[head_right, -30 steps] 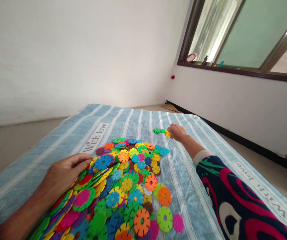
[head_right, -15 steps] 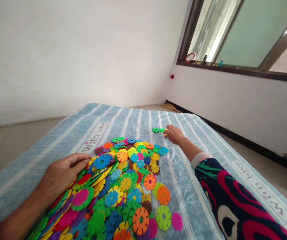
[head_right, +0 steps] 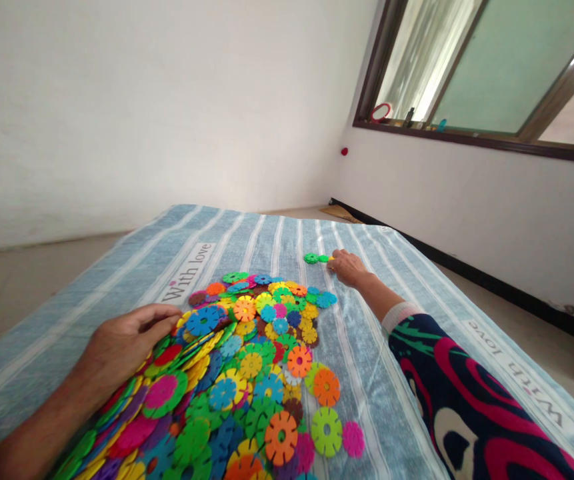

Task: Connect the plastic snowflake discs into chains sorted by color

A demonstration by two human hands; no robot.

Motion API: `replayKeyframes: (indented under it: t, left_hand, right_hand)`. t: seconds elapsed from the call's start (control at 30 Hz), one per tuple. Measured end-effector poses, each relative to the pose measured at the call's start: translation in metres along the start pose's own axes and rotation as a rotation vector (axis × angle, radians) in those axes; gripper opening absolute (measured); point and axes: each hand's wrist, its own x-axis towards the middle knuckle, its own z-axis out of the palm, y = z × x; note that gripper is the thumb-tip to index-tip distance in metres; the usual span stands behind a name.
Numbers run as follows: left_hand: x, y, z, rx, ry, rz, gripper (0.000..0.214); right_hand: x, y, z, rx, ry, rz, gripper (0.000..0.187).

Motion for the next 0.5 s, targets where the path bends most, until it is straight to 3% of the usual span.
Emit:
replayKeyframes:
  t: [0.27, 0.5]
  left_hand:
    - [-0.001, 0.004, -0.001, 0.005, -0.004, -0.019, 0.04]
    - [0.001, 0.001, 0.0, 0.029, 0.006, 0.002, 0.039]
  right_hand:
    - [-0.003, 0.001, 0.004, 0.038, 0.022, -0.009, 0.027]
    - [-0.019, -0.013, -0.003, 0.093, 0.05, -0.035, 0.021]
